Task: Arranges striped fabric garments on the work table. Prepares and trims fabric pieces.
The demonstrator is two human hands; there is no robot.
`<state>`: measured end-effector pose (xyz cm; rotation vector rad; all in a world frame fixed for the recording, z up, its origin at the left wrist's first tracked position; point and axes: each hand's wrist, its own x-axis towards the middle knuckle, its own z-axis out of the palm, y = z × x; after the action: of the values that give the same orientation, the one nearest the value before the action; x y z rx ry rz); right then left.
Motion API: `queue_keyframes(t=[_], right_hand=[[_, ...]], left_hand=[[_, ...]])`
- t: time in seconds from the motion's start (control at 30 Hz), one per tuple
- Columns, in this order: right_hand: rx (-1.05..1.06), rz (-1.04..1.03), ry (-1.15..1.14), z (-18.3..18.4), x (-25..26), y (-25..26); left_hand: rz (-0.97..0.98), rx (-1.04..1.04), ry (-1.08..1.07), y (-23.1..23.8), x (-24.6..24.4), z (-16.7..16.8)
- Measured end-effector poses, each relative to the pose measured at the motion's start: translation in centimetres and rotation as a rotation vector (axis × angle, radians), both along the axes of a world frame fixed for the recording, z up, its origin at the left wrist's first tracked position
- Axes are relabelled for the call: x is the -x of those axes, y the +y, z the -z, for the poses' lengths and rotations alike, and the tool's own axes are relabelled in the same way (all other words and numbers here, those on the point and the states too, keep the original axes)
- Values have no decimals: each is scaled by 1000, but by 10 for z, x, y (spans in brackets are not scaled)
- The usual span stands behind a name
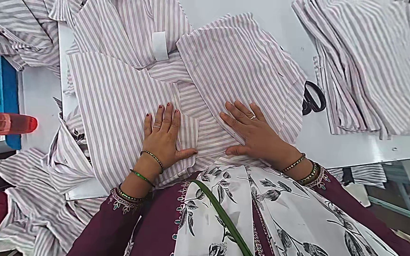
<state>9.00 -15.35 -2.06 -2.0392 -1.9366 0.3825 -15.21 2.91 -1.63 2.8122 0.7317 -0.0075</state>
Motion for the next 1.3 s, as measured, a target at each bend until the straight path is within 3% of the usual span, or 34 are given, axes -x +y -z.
queue_keyframes(t=[0.77,0.87,1.0,1.1,1.2,1.3], right_hand=[[-183,50,121,-7,6,2],[-180,-22,154,-16,2,-1],[-163,-238,338,-38,-15,-24],[-255,-419,425,-47,-26,-53],[-393,-375,418,-36,-54,-95],[-426,-178,426,-14,-87,-145]], left_hand=[[-89,119,118,5,-9,-11],[-184,264,-134,0,-15,-15],[-471,716,-598,-37,-79,-31],[-688,851,-705,-57,-116,-31],[-809,905,-900,-70,-133,-29],[-772,982,-1108,-76,-146,-52]])
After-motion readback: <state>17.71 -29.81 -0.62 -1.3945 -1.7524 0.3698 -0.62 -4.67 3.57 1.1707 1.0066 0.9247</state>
